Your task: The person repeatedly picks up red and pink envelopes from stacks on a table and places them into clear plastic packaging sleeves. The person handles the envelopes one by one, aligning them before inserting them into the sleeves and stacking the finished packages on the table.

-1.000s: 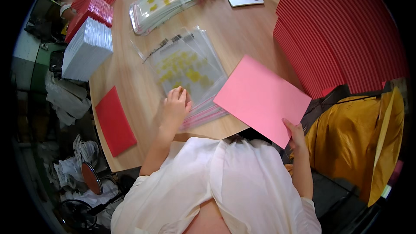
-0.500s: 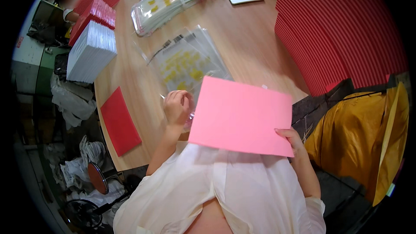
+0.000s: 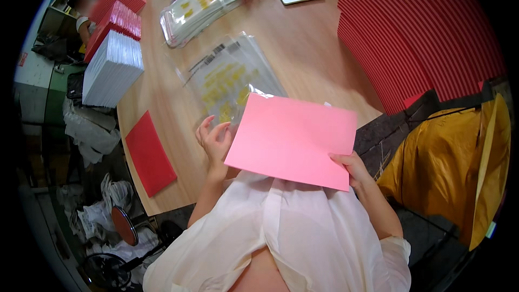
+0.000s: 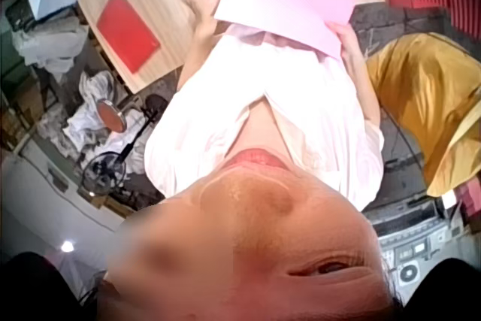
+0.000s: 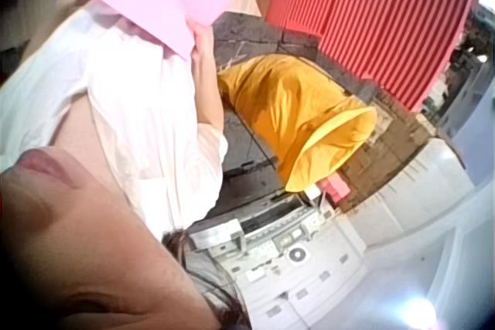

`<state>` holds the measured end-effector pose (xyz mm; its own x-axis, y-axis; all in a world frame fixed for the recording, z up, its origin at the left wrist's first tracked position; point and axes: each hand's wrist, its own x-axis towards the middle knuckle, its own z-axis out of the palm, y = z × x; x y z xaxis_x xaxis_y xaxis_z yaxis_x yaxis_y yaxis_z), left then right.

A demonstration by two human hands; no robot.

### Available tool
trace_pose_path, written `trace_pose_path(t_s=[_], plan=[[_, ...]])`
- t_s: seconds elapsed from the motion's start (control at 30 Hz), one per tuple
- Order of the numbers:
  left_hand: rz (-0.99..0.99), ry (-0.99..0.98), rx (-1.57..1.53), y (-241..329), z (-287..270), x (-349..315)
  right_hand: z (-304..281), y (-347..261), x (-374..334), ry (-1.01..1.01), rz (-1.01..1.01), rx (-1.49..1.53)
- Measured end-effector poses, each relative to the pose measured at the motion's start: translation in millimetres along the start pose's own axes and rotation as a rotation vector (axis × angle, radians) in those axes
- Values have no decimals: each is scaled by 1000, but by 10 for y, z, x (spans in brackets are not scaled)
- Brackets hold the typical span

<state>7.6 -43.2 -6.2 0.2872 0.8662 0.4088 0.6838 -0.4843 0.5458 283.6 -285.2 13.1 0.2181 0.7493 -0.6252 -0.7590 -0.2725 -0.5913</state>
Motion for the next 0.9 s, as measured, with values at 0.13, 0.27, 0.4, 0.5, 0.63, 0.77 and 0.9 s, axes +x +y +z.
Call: trace_pose_path(t_s=[0.13,0.27,0.4,0.5,0.63,0.77,0.9], plan=[[-194,55,-18,0,-39,-192,-42,108,10,62,-21,4],[-495,38,-316,-151,-51,-352,-64,190,19,84,-20,6],[-588,78,-758,-178,-64,-365,8,226,10,99,-4,9],[-652,26,-1002,-134,-144,-313,-3,254,41,69,11,23],[-806,-75,-1178,44,-287,-240,16,257,65,72,19,8],[-845,-97,-1272,111,-356,-242,95,232,47,83,13,1],[-903,-93,-1332,205,-451,-232,144,247,28,112,-20,16]])
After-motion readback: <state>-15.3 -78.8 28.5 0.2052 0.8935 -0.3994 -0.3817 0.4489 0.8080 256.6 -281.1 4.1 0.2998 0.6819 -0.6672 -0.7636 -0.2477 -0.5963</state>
